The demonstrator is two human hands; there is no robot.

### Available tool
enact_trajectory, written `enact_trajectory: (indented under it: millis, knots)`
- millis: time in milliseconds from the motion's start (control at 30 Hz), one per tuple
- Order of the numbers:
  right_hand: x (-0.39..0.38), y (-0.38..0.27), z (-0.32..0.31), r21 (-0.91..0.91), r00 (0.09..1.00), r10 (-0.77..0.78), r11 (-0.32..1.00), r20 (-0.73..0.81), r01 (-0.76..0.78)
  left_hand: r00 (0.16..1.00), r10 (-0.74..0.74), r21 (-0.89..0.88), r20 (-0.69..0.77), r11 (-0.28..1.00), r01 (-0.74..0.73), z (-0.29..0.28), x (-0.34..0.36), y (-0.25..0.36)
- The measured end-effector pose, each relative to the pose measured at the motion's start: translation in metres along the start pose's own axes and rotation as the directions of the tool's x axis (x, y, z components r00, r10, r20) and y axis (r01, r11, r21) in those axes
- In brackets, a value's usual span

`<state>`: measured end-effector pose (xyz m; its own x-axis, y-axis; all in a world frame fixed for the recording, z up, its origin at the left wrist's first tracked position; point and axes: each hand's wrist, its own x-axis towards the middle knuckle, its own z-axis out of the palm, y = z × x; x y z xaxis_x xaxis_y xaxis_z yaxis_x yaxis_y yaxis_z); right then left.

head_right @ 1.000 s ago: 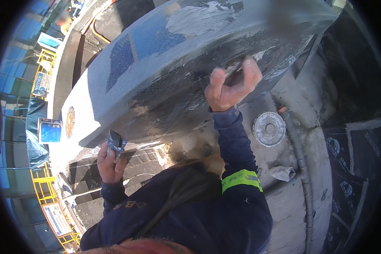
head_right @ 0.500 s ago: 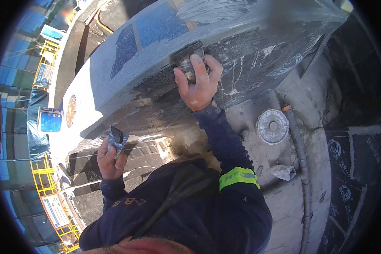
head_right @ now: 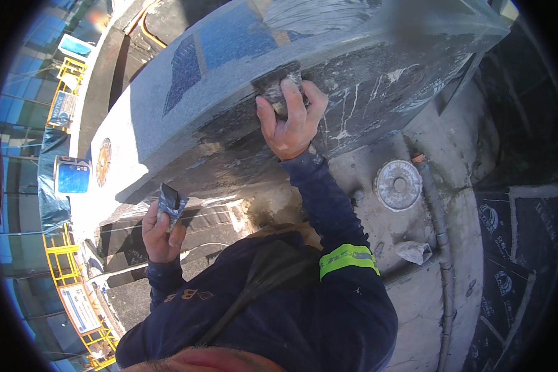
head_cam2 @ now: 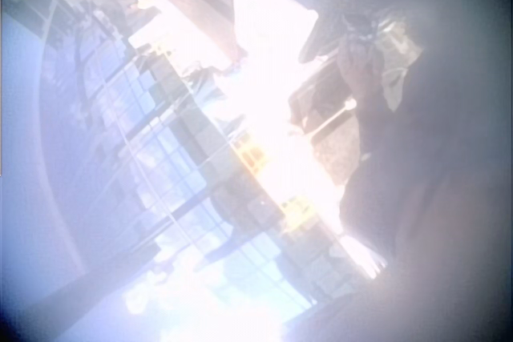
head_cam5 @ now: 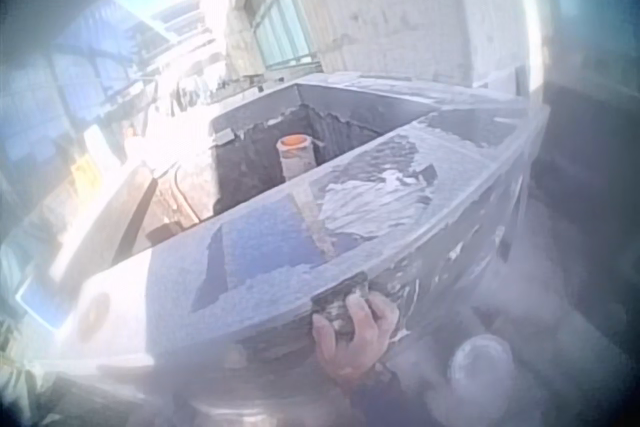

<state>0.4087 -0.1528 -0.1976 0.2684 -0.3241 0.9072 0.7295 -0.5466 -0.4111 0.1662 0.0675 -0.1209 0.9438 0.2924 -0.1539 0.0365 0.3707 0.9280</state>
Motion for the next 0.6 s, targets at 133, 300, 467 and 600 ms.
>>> enact_trajectory:
  millis: [133, 300, 467, 600]
  knots:
    - [0.000, 0.001, 0.000, -0.005, 1.000, 0.000, 1.000, 0.012, 0.000, 0.999, -0.009, -0.003, 0.031, 1.000, 0.009, -0.003, 0.001, 0.000]
    - [0.000, -0.001, -0.005, -0.005, 0.998, 0.034, 0.999, 0.056, -0.034, 1.000, -0.016, -0.008, -0.005, 1.000, 0.016, -0.006, 0.001, -0.001]
    - [0.000, -0.007, -0.034, -0.025, 0.986, 0.097, 0.995, 0.137, -0.095, 0.999, -0.015, -0.014, 0.045, 1.000, 0.015, -0.010, 0.001, 0.000]
    - [0.004, -0.007, -0.039, -0.007, 0.982, 0.126, 0.992, 0.138, -0.126, 0.998, -0.029, -0.002, 0.055, 1.000, 0.030, -0.010, 0.001, -0.001]
